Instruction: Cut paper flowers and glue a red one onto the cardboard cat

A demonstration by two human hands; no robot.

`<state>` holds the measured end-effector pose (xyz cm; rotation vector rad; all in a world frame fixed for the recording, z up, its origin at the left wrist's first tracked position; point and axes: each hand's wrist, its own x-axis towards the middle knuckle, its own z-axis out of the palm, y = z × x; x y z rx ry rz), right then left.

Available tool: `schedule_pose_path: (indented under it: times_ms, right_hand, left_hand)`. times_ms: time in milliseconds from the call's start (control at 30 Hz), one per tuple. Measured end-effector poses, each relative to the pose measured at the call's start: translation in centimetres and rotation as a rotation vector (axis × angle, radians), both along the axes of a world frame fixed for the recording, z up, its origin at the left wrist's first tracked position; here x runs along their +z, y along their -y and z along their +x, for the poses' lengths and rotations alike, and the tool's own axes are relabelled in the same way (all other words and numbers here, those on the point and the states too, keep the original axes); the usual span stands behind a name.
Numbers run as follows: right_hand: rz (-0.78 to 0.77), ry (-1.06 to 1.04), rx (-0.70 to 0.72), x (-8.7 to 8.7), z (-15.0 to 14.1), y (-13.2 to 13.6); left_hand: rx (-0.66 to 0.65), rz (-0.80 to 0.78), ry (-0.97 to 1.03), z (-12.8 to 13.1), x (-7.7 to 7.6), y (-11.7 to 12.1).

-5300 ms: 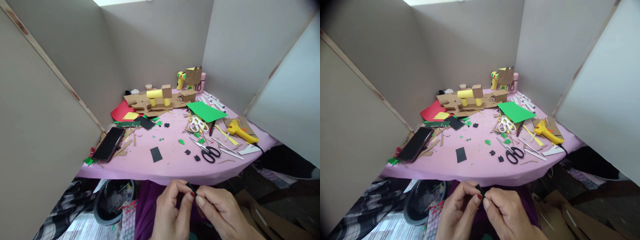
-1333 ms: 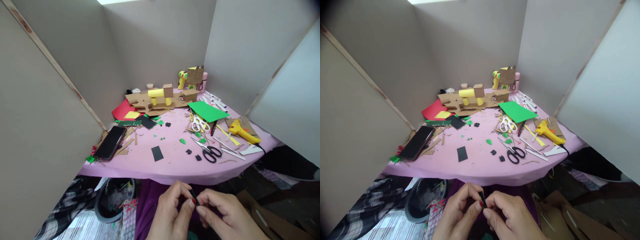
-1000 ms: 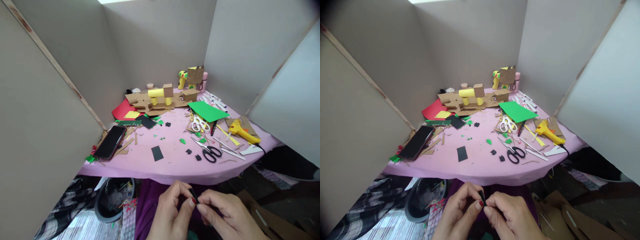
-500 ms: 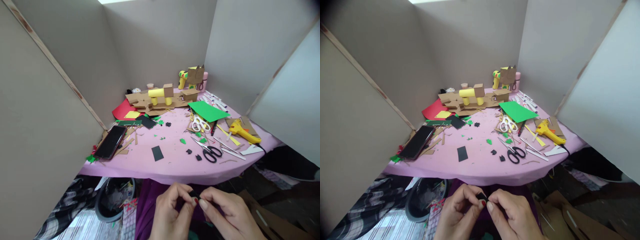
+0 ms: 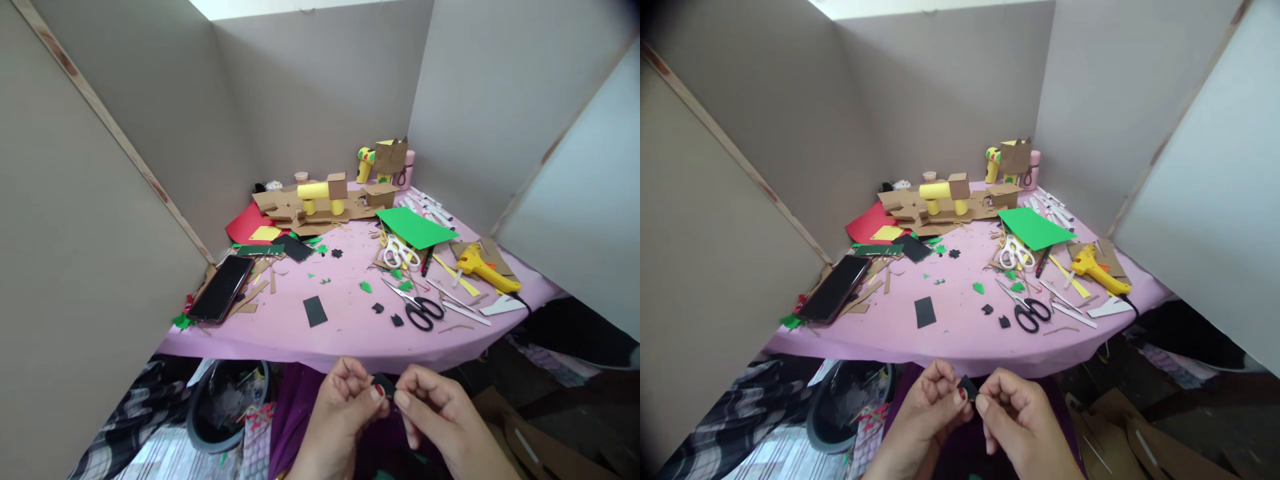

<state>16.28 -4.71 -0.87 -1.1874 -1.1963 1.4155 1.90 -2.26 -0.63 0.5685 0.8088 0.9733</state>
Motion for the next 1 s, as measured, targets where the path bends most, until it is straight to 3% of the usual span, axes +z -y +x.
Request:
schedule_pose_path:
  times_ms: [67, 167, 433, 700, 867, 1000]
  right_hand:
    - [-0.005, -0.078, -0.048, -0.2, -0.2, -0.1]
    - [0.009, -0.109, -0.084, -0.4, -0.5, -0.2]
    - [0.117, 0.161, 0.014, -0.4, -0.9, -0.4]
    - [0.226, 0.368, 0.115, 0.9, 0.4, -1.3]
    - [0.086, 0.199, 0.212, 1.0, 0.5, -1.5]
    - [0.022, 0.081, 0.184, 0.8, 0.2, -1.1]
  left_hand:
    - [0.014, -0.045, 0.024, 0.0, 0.0, 0.1]
    - [0.022, 0.015, -0.009, 0.2, -0.1, 0.2]
    - [0.016, 0.235, -0.304, -0.4, -0.4, -0.2]
    - [-0.264, 0.642, -0.749, -1.7, 1.4, -0.6]
    - [-0.287, 0.561, -0.704, -1.6, 1.3, -0.9]
    - [-0.229, 0.453, -0.525, -1.1, 1.4, -1.0]
